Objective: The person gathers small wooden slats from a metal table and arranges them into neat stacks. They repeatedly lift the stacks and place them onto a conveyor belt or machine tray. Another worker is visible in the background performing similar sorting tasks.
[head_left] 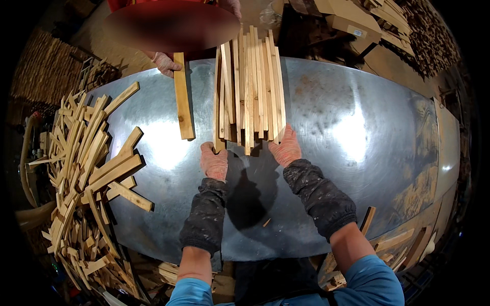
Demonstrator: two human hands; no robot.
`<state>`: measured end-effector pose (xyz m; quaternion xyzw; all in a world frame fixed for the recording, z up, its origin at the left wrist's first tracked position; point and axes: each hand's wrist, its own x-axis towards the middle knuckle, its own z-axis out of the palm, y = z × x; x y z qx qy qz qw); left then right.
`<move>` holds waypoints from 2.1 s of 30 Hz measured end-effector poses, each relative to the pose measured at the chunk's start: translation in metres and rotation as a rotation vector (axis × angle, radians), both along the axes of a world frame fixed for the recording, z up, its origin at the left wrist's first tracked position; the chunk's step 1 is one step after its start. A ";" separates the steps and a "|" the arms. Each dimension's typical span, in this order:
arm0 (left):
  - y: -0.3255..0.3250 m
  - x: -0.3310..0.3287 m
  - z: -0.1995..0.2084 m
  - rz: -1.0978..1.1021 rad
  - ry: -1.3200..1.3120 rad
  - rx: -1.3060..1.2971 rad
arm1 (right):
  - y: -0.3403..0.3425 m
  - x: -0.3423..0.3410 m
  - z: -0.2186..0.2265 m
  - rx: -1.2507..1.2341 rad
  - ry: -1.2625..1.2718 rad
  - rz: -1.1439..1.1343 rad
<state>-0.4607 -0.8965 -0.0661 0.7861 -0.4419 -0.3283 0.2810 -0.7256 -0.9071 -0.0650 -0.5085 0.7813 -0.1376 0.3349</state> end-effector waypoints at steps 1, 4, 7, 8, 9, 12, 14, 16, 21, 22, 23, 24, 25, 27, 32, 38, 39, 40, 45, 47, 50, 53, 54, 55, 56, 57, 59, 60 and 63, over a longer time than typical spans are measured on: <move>-0.001 0.004 -0.008 -0.027 0.050 -0.054 | 0.000 0.000 -0.001 -0.007 0.013 0.005; -0.006 0.016 -0.009 -0.093 0.183 -0.020 | 0.000 0.001 0.010 0.042 -0.003 -0.006; -0.007 0.024 -0.007 -0.120 0.311 0.011 | 0.000 0.002 0.013 0.050 -0.004 -0.014; -0.006 0.027 -0.008 -0.120 0.355 0.003 | -0.001 0.002 0.012 0.045 -0.006 -0.012; -0.006 0.031 -0.009 -0.132 0.393 -0.019 | -0.001 0.003 0.012 0.040 -0.008 -0.009; -0.005 0.035 -0.005 -0.153 0.457 -0.042 | -0.001 0.005 0.007 0.032 0.015 -0.012; -0.008 0.034 -0.002 -0.154 0.437 -0.008 | 0.000 0.004 -0.001 0.015 0.037 -0.017; -0.011 0.034 0.002 -0.176 0.435 -0.003 | 0.002 0.001 -0.013 -0.015 0.055 -0.024; -0.020 0.027 0.027 -0.279 0.475 0.045 | 0.000 0.001 0.000 0.012 0.006 -0.030; -0.023 0.025 0.025 -0.345 0.346 0.028 | -0.001 0.002 0.003 0.017 0.001 -0.033; -0.026 0.023 0.020 -0.410 0.218 0.010 | 0.000 0.003 0.003 0.012 0.008 -0.032; -0.027 0.021 0.015 -0.474 0.088 -0.007 | 0.000 0.004 0.004 0.008 0.016 -0.033; -0.026 0.016 0.010 -0.461 0.010 0.036 | 0.001 0.005 0.004 0.004 0.023 -0.033; -0.022 0.013 -0.017 -0.415 -0.039 -0.085 | 0.001 0.007 0.001 -0.016 0.069 -0.003; -0.023 0.007 -0.004 -0.436 -0.015 -0.007 | 0.000 0.003 0.006 0.018 -0.006 -0.029; -0.020 0.005 0.004 -0.433 -0.003 -0.045 | 0.000 0.006 0.010 0.031 0.003 -0.028; -0.020 0.003 0.005 -0.437 -0.009 -0.034 | 0.001 0.005 0.000 -0.001 -0.010 -0.066; -0.021 0.000 0.004 -0.479 -0.036 -0.064 | 0.003 0.003 -0.010 -0.034 -0.023 -0.104; 0.006 -0.008 -0.001 -0.408 -0.006 -0.073 | 0.016 0.004 0.006 0.061 0.009 -0.030; 0.020 -0.013 0.005 -0.385 -0.036 -0.030 | 0.028 0.002 0.015 0.081 -0.001 -0.025; 0.044 -0.006 -0.017 -0.400 -0.036 -0.102 | 0.050 -0.005 0.013 0.053 -0.003 -0.007; 0.059 -0.005 -0.021 -0.377 0.044 -0.103 | 0.067 -0.017 0.021 0.079 -0.048 0.001; 0.062 -0.002 -0.019 -0.382 0.100 -0.108 | 0.070 -0.022 0.022 0.071 -0.097 -0.001; 0.064 0.002 -0.018 -0.386 0.155 -0.113 | 0.071 -0.026 0.022 0.062 -0.147 -0.003; 0.065 0.003 -0.015 -0.396 0.168 -0.148 | 0.073 -0.031 0.018 0.055 -0.197 -0.008; 0.063 0.004 -0.014 -0.397 0.208 -0.127 | 0.073 -0.036 0.012 0.059 -0.199 -0.013; 0.058 0.006 -0.011 -0.396 0.283 -0.088 | 0.069 -0.040 0.002 0.065 -0.206 -0.019; 0.057 0.006 -0.011 -0.371 0.332 -0.093 | 0.068 -0.039 -0.002 0.063 -0.174 -0.026; 0.056 0.008 -0.012 -0.382 0.354 -0.097 | 0.068 -0.040 -0.004 0.072 -0.202 -0.033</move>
